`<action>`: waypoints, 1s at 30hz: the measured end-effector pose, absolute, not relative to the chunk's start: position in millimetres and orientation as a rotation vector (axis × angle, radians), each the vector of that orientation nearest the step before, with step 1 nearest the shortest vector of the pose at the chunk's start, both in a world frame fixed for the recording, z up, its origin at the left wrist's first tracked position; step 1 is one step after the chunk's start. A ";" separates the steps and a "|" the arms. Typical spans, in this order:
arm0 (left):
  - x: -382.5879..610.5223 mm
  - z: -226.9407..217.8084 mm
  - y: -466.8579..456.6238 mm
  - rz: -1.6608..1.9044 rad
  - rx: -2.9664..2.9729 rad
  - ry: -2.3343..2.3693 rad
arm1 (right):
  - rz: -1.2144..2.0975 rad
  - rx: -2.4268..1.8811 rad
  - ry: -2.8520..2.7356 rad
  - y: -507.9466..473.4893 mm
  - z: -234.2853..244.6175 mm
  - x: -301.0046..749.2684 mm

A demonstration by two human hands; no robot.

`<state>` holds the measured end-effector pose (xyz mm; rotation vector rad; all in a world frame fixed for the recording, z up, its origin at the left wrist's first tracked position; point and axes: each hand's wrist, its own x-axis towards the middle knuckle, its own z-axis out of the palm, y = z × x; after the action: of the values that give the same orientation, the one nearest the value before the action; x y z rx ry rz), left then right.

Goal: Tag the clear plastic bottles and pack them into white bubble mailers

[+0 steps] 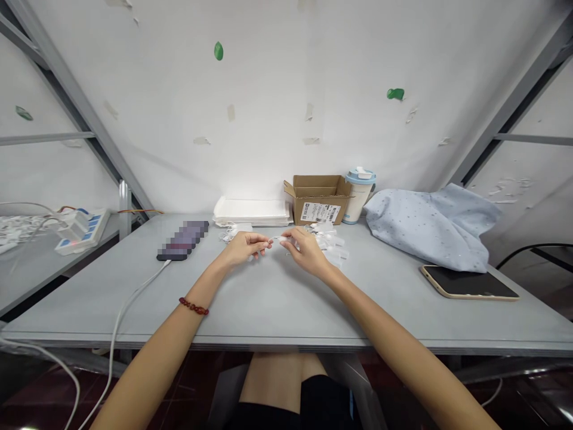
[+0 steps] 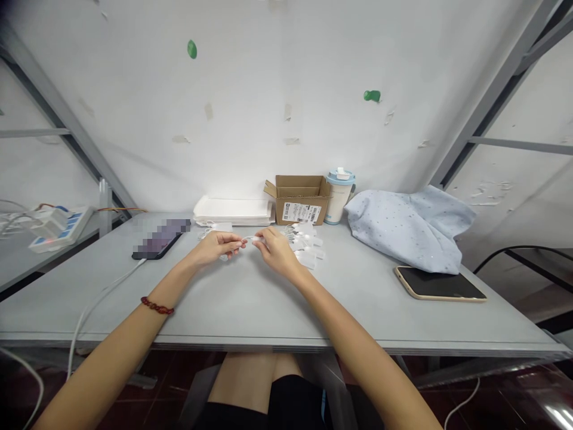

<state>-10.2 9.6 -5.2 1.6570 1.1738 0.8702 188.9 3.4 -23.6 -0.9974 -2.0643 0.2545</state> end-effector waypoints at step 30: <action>-12.4 -10.8 12.5 0.822 1.750 1.102 | 0.258 -0.888 -2.103 9.6 -33.0 189.5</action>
<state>-12.4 12.5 -10.8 1.7505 1.1019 0.8223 189.5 9.6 -33.0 -0.8884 -2.1032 0.2575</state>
